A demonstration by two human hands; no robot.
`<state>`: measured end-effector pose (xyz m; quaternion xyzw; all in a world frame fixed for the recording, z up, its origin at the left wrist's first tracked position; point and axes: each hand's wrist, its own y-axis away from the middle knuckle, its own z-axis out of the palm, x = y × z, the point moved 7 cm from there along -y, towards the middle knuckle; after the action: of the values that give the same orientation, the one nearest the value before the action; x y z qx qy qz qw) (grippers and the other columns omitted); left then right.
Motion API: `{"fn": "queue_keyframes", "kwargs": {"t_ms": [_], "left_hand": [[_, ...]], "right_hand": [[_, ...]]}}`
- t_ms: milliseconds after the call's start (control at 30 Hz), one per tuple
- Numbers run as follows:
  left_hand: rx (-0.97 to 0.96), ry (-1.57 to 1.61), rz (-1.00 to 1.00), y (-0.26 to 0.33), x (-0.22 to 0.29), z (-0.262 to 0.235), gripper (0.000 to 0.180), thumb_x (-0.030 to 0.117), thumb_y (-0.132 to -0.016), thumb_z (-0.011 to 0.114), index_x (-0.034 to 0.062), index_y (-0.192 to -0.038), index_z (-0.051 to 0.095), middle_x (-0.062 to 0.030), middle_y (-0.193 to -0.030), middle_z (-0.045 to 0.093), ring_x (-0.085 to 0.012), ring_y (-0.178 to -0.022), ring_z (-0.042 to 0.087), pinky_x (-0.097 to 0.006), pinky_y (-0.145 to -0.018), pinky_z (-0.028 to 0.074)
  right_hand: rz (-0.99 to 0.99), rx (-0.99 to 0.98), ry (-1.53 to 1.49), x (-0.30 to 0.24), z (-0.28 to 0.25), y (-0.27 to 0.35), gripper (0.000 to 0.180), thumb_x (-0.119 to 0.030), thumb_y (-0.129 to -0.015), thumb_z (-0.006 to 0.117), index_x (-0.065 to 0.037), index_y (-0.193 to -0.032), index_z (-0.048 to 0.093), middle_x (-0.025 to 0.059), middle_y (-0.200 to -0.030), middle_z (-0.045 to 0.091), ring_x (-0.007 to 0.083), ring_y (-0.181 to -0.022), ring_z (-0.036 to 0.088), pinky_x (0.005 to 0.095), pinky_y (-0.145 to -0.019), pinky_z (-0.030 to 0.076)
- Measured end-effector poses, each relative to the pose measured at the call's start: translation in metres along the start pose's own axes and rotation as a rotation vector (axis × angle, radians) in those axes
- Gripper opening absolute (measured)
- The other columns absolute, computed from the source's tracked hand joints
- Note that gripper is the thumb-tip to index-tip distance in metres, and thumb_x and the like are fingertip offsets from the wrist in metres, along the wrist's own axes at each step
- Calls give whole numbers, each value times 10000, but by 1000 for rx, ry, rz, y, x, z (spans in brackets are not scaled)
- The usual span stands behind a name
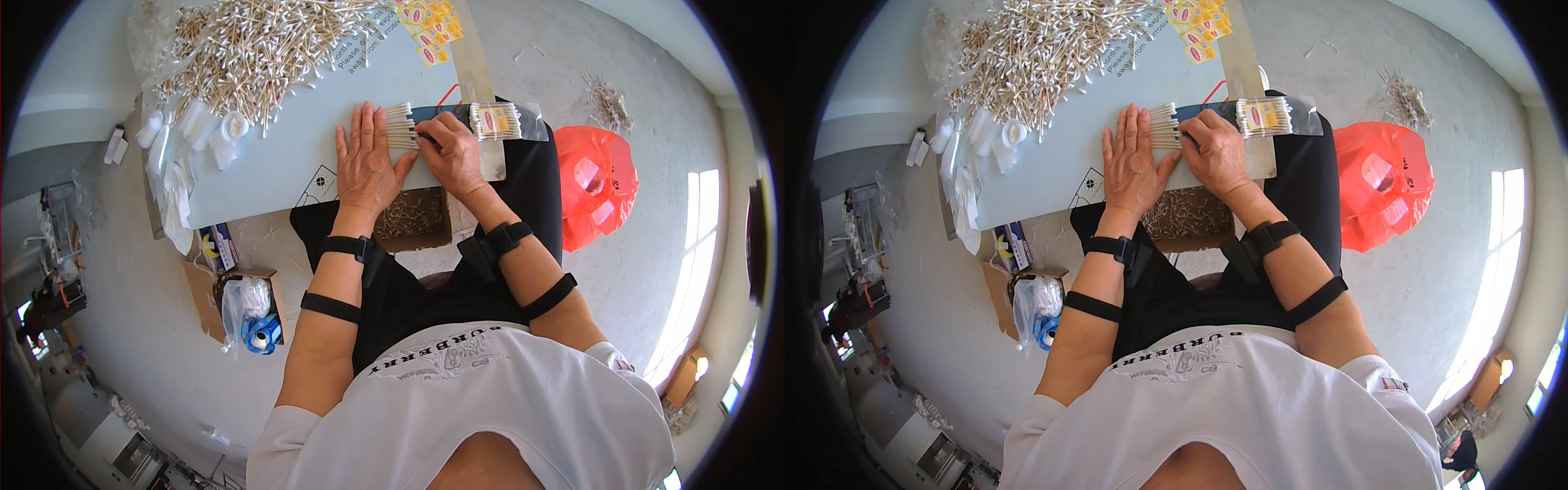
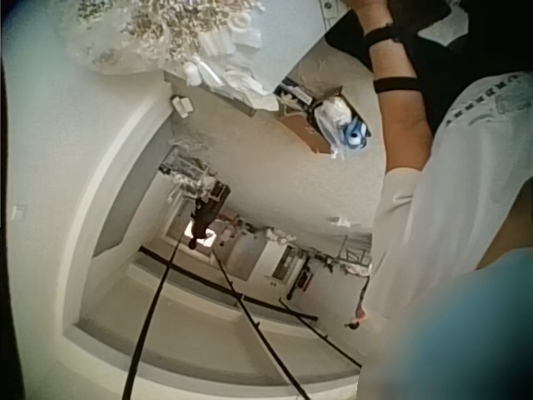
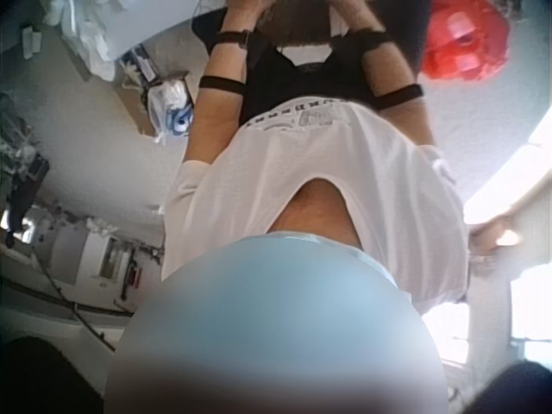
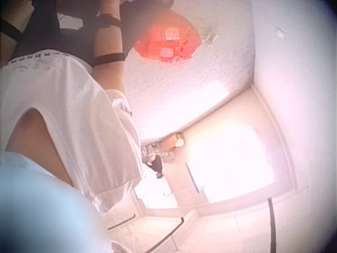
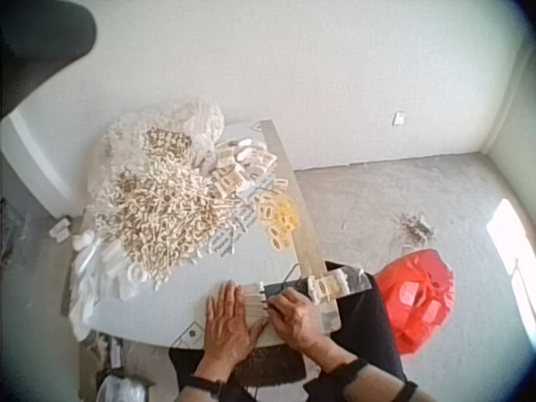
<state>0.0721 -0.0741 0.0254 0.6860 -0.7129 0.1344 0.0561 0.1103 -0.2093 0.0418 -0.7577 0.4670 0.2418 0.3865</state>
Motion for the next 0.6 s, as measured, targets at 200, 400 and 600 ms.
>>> {"fn": "queue_keyframes", "kwargs": {"t_ms": [200, 400, 600], "left_hand": [[-6, -2, -2, 0, 0, 0, 822, 468, -863, 609, 4, -1461, 289, -172, -1540, 259, -297, -1442, 214, -505, -1168, 128], [-8, 4, -4, 0, 0, 0, 822, 470, -862, 608, 1, -1459, 293, -170, -1542, 254, -296, -1443, 210, -506, -1169, 125], [-6, -2, -5, 0, 0, 0, 821, 477, -863, 600, 1, -1459, 296, -166, -1545, 249, -294, -1445, 207, -507, -1169, 124]], "right_hand": [[-47, -2, 30, -3, 0, -1, 72, -70, -736, 690, -66, -803, 665, 90, -760, 574, 298, -735, 611, 393, -650, 501], [22, 3, 18, 1, 2, -3, 134, -78, -750, 677, -75, -884, 667, 90, -778, 580, 303, -751, 613, 397, -662, 503], [54, -23, 77, 1, 6, -5, 194, -102, -762, 675, -92, -955, 685, 83, -779, 579, 294, -770, 617, 394, -674, 503]]}}
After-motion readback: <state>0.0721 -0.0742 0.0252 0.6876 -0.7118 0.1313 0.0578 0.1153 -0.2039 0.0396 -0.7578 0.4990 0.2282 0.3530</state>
